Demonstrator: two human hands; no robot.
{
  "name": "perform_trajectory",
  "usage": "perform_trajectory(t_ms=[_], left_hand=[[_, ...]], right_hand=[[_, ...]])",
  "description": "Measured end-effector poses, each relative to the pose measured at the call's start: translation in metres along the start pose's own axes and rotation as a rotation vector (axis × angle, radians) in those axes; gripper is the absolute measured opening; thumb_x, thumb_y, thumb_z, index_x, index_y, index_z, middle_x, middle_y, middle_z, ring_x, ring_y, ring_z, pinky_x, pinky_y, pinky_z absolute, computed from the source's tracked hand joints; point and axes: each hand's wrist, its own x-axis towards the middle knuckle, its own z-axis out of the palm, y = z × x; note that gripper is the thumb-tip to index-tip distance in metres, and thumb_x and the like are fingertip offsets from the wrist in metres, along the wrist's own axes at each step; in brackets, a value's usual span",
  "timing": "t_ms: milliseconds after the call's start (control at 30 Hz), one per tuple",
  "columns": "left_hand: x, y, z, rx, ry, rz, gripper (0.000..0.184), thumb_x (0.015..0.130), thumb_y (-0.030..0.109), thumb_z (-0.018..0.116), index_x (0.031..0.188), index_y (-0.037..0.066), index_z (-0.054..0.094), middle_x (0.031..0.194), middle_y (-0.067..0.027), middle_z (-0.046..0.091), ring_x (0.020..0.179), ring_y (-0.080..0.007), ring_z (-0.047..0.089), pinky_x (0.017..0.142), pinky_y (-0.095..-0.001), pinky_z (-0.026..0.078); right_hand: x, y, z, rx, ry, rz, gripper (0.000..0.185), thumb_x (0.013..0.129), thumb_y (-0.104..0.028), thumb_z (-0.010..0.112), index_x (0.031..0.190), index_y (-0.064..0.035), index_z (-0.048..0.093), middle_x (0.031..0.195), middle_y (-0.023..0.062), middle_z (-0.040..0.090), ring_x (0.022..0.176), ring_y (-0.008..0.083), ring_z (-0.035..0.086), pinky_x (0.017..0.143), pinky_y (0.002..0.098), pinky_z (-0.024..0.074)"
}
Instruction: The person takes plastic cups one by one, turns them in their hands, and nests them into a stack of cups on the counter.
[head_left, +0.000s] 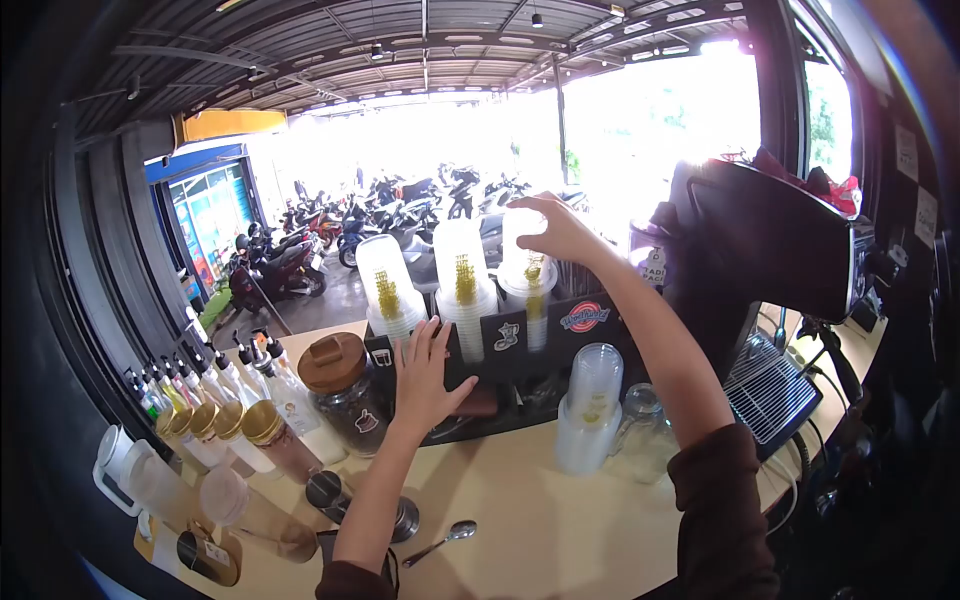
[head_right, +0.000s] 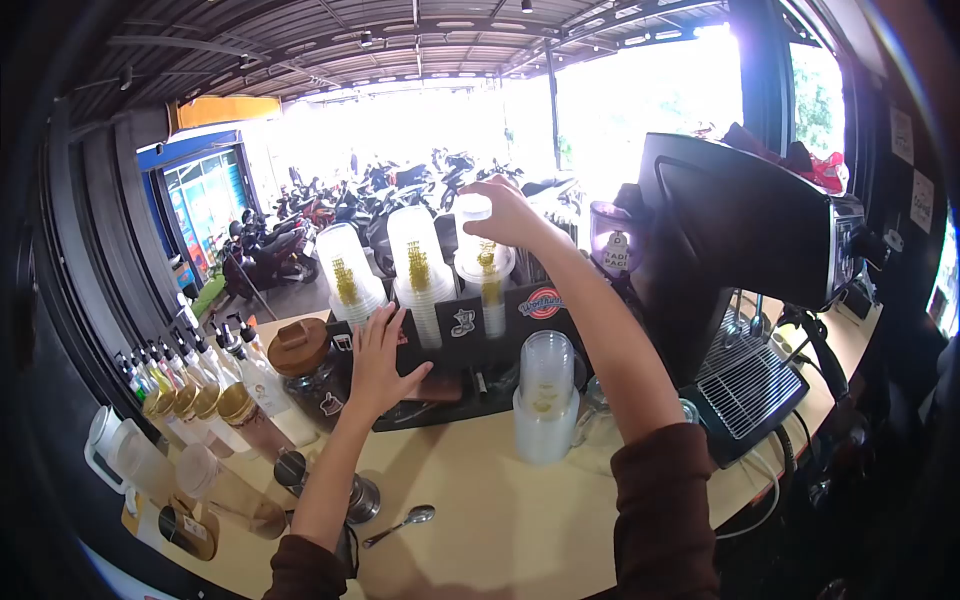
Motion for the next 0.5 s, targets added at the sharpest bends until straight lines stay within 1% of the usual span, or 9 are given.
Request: perform_trajectory(t_ms=[33,67,100,167,200,300,400,500], left_hand=[[0.000,0.001,-0.001,0.001,0.006,0.002,0.085,0.070,0.038,0.072,0.139,0.009,0.031,0.141,-0.0111,0.032,0.133,-0.0301,0.026,0.109,-0.0550,0.016],[0.000,0.002,-0.001,0.002,0.014,0.003,0.087,0.068,0.038,0.073,0.139,0.011,0.032,0.140,-0.0107,0.032,0.133,-0.0297,0.027,0.109,-0.0552,0.016],[0.000,0.001,-0.002,0.003,0.006,-0.001,0.087,0.068,0.038,0.073,0.139,0.011,0.032,0.140,-0.0107,0.032,0.133,-0.0297,0.027,0.109,-0.0552,0.016],[0.001,0.000,-0.002,-0.005,0.018,0.015,0.090,0.064,0.039,0.076,0.137,0.010,0.033,0.140,-0.0112,0.033,0.133,-0.0312,0.027,0.109,-0.0539,0.016],[0.001,0.000,-0.002,-0.005,0.014,0.011,0.090,0.064,0.039,0.076,0.137,0.010,0.033,0.140,-0.0112,0.033,0.133,-0.0312,0.027,0.109,-0.0539,0.016],[0.001,-0.001,-0.002,-0.025,0.019,0.020,0.089,0.063,0.038,0.076,0.137,0.010,0.034,0.140,-0.0115,0.033,0.133,-0.0314,0.027,0.109,-0.0536,0.016],[0.000,-0.001,-0.001,-0.025,0.024,0.023,0.089,0.063,0.038,0.076,0.137,0.010,0.034,0.140,-0.0118,0.033,0.133,-0.0313,0.026,0.109,-0.0532,0.016],[0.001,-0.001,-0.001,-0.029,0.023,0.023,0.089,0.064,0.037,0.075,0.138,0.012,0.033,0.140,-0.0108,0.033,0.133,-0.0294,0.027,0.109,-0.0547,0.016]], right_hand=[[0.002,0.004,0.003,-0.021,-0.069,0.029,0.052,0.069,-0.020,0.070,0.119,-0.0128,0.056,0.110,0.0164,0.053,0.111,0.0296,0.049,0.097,0.0385,0.0385],[0.004,0.008,0.007,-0.022,-0.105,0.076,0.051,0.069,-0.023,0.071,0.117,-0.0106,0.057,0.112,0.0178,0.053,0.112,0.0304,0.049,0.096,0.0395,0.0390],[0.005,0.010,0.011,-0.016,-0.110,0.080,0.051,0.069,-0.023,0.071,0.117,-0.0106,0.057,0.112,0.0178,0.053,0.112,0.0304,0.049,0.096,0.0395,0.0390],[0.007,0.013,0.018,-0.058,-0.133,0.093,0.052,0.069,-0.026,0.072,0.115,-0.0084,0.057,0.111,0.0184,0.053,0.110,0.0314,0.051,0.096,0.0399,0.0398],[0.008,0.017,0.020,-0.081,-0.115,0.079,0.053,0.069,-0.028,0.074,0.115,-0.0069,0.057,0.110,0.0184,0.056,0.109,0.0316,0.052,0.095,0.0406,0.0406],[0.011,0.023,0.022,-0.076,-0.127,0.027,0.053,0.069,-0.029,0.074,0.114,-0.0072,0.057,0.108,0.0176,0.058,0.108,0.0311,0.053,0.094,0.0411,0.0412],[0.012,0.022,0.016,-0.073,-0.179,0.059,0.054,0.068,-0.026,0.075,0.114,-0.0051,0.057,0.112,0.0178,0.059,0.109,0.0308,0.054,0.095,0.0408,0.0414],[0.014,0.021,0.010,-0.090,-0.212,0.061,0.056,0.067,-0.025,0.075,0.115,-0.0038,0.057,0.114,0.0181,0.059,0.110,0.0309,0.054,0.096,0.0405,0.0413]])
